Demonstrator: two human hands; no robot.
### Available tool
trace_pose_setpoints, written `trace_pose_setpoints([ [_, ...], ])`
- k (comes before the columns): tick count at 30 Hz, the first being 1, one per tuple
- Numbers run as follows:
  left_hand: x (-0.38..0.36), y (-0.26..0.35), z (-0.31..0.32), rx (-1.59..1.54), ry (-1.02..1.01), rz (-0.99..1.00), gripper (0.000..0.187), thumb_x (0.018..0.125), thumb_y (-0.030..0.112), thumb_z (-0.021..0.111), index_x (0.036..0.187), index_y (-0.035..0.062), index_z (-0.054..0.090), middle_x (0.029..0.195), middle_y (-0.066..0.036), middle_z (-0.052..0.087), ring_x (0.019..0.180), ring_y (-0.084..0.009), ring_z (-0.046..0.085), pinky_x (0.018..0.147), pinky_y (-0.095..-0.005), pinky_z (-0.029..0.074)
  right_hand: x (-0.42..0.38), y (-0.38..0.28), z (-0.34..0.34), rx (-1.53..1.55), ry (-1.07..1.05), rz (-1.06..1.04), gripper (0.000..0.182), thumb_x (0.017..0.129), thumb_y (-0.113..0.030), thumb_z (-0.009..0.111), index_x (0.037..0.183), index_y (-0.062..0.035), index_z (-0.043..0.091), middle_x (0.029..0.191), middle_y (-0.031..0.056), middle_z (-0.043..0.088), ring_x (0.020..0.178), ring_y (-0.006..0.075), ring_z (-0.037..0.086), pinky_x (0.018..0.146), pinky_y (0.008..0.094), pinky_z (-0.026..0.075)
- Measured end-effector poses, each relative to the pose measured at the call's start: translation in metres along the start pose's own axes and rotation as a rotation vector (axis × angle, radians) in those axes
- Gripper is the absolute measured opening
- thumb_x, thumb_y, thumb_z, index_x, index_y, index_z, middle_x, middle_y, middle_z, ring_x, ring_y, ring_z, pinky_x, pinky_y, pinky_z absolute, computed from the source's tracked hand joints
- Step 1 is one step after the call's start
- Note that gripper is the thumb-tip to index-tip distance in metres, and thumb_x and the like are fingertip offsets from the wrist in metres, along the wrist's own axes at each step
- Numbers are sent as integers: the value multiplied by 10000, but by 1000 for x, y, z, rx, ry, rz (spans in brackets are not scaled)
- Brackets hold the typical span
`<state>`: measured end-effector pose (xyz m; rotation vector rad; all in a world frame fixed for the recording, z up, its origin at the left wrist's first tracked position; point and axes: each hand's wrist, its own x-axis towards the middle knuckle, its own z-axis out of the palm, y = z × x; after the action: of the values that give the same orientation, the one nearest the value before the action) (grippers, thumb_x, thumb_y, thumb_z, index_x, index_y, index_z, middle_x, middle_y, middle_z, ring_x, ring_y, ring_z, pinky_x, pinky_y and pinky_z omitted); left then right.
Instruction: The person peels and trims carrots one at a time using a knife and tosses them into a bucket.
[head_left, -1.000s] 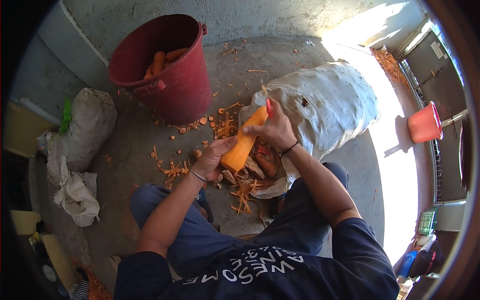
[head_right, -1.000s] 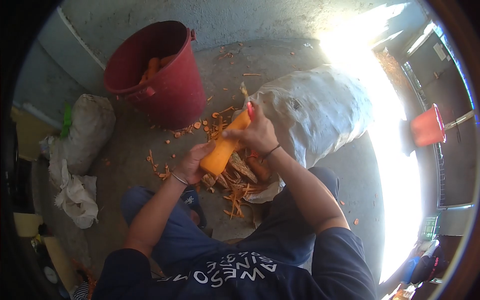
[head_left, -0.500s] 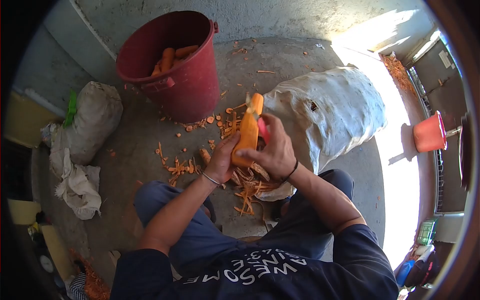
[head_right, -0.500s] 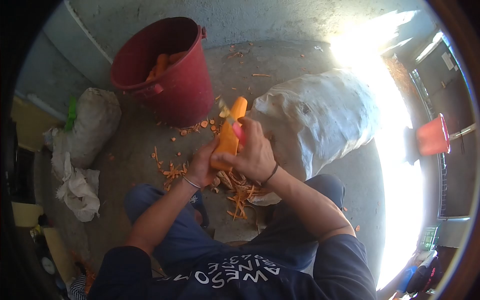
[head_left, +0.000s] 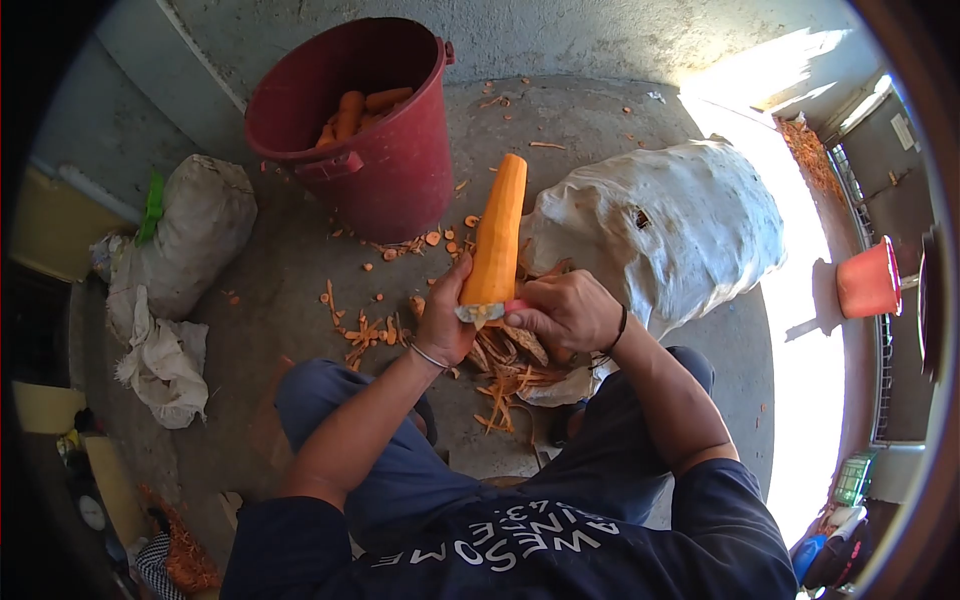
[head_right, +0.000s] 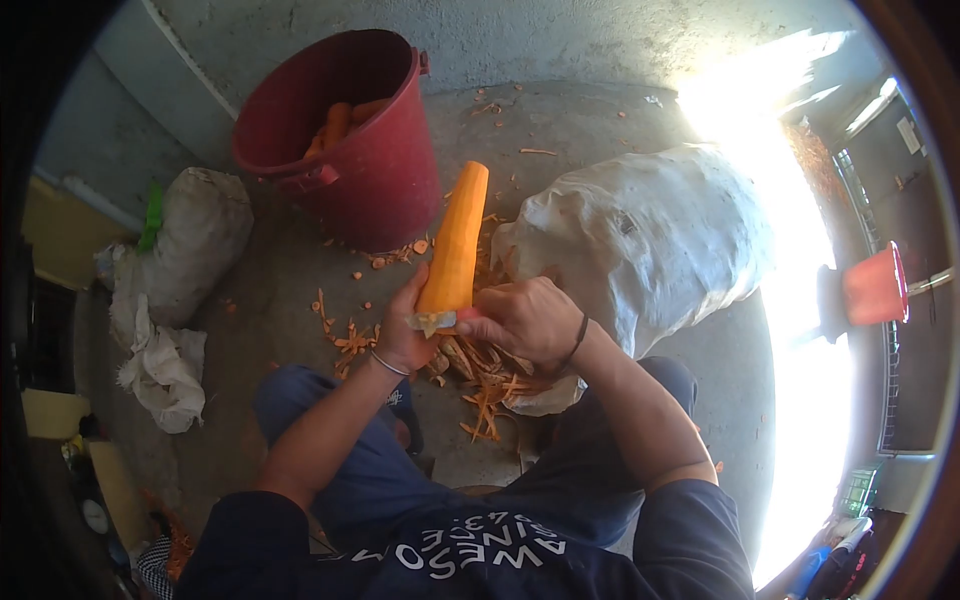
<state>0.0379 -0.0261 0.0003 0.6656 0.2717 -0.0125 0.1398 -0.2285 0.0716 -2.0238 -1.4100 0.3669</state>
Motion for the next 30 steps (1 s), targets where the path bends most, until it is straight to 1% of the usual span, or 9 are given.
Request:
trace_pose_setpoints([
  [4, -3, 7, 7, -6, 2, 5, 422, 1157, 422, 439, 1395, 111, 598, 1245, -27, 693, 1143, -156, 682, 1010, -375, 544, 2, -3, -3, -67, 2, 44, 471, 1016, -531, 672, 954, -70, 740, 700, 160, 672, 680, 406, 676, 623, 494, 508],
  [7, -4, 7, 5, 5, -4, 16, 428, 1157, 422, 434, 1404, 110, 592, 1268, -31, 685, 1162, -159, 674, 1012, -378, 544, 2, -6, -5, -114, 10, 50, 500, 1036, -537, 639, 887, -71, 741, 703, 159, 693, 675, 394, 694, 635, 509, 532],
  [14, -8, 4, 8, 16, 0, 50, 421, 1146, 409, 462, 1411, 106, 585, 1267, -35, 686, 1151, -160, 677, 1017, -374, 536, 0, 3, -10, -198, 43, 92, 504, 1033, -532, 646, 844, -70, 715, 698, 157, 689, 667, 399, 691, 631, 502, 538],
  [16, -8, 3, 8, 12, 33, 79, 421, 1143, 411, 469, 1409, 107, 587, 1262, -37, 688, 1145, -161, 681, 1014, -373, 536, 1, 2, -7, -216, 196, 154, 508, 1027, -529, 656, 819, -68, 696, 676, 161, 676, 659, 405, 685, 629, 506, 535],
  [20, -9, 5, 6, 19, 51, 85, 427, 1139, 422, 482, 1410, 109, 587, 1246, -29, 688, 1134, -149, 674, 1004, -363, 536, 0, 4, -10, -203, 196, 140, 515, 1025, -531, 659, 806, -65, 686, 670, 163, 673, 650, 404, 683, 629, 511, 532],
  [22, -10, 7, 7, 21, 61, 80, 428, 1137, 424, 487, 1410, 110, 587, 1235, -26, 688, 1124, -144, 672, 998, -358, 537, -2, -3, -5, -96, 6, 50, 531, 1027, -539, 653, 796, -61, 680, 679, 161, 680, 641, 398, 684, 626, 513, 533],
  [25, -11, 8, 11, 18, 57, 91, 423, 1135, 423, 498, 1408, 113, 587, 1211, -22, 688, 1107, -137, 675, 990, -354, 538, 1, -11, 1, -75, 12, 74, 541, 1031, -553, 641, 804, -63, 681, 673, 157, 678, 634, 395, 682, 617, 513, 529],
  [27, -12, 9, 15, 37, 35, 140, 426, 1151, 345, 487, 1465, 64, 550, 1250, -38, 677, 1145, -124, 669, 1008, -345, 551, 3, -10, 1, -92, 23, 71, 541, 1030, -555, 641, 805, -65, 679, 667, 156, 676, 634, 397, 682, 616, 513, 528],
  [30, -12, 8, 10, 10, 49, 106, 421, 1154, 336, 483, 1469, 65, 551, 1259, -37, 673, 1153, -120, 664, 1015, -339, 545, 3, -2, 1, -124, 41, 79, 545, 1034, -555, 636, 805, -62, 674, 666, 156, 673, 639, 397, 684, 618, 505, 530],
])
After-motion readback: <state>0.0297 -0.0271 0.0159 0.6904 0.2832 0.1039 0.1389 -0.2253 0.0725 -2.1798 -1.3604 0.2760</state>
